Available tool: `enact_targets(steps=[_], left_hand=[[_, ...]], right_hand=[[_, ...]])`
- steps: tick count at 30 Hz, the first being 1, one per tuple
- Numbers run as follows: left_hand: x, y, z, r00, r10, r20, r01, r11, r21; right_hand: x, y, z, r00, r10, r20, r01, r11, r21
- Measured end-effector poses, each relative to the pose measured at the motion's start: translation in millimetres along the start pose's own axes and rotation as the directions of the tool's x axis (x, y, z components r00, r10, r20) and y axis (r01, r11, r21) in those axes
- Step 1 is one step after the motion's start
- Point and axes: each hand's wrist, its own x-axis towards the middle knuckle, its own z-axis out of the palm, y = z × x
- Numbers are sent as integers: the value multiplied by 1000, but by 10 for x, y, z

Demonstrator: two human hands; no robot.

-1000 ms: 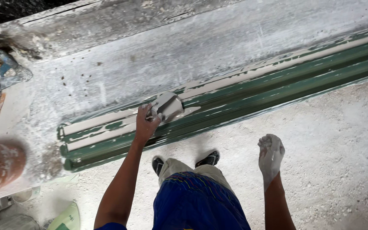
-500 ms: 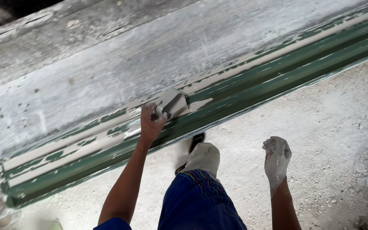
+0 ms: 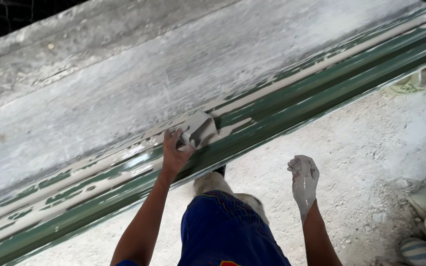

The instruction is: The person mixes a white plaster-like substance in a bucket, then uses a trowel to apply it onto a green corrugated mold. They repeatedly smooth the material along the mold's ridges with their gloved hand, working the substance into the grooves.

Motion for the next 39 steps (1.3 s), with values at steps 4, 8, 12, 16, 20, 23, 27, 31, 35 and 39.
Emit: enact_targets(steps=[4,8,12,16,20,23,27,31,35,39], left_hand=[[211,273,563,997,-61,50,62,998,-11],[384,512,1154,999,-19,31,17,998,67],[468,718,1841,995,-102,16,102,995,17],[603,1058,2528,994,-99,-47,96,993,-65],[789,1386,3156,995,-58,-82,60,998,19],[915,1571,3627,992,-36,-123,46,996,82],[1124,1854,4202,994,-26,-111,32,998,52],[1392,2026,4783,998,-13,-63,21,991,132],[1577,2279,5258,988,-157,5,157,987,43],[1808,2545,5804,992,-124,-16,125,992,32]], right_hand=[[562,-303,-375,999,42,-9,-42,999,24],[1220,-549,-706,994,107,30,-107,994,2],[1939,-759,-1179,978,136,159,-119,987,-112],[2637,-1095,-1685,951,182,251,-163,982,-94],[3284,-1427,-2124,922,198,332,-142,972,-188],[3831,-1564,-2392,897,196,395,-138,975,-171],[4516,-1680,-2655,888,198,415,-129,974,-187],[5136,-1859,-3043,895,181,408,-116,977,-178],[5465,-2181,-3451,927,216,307,-149,963,-226],[5952,-2423,-3666,936,247,251,-192,956,-223]])
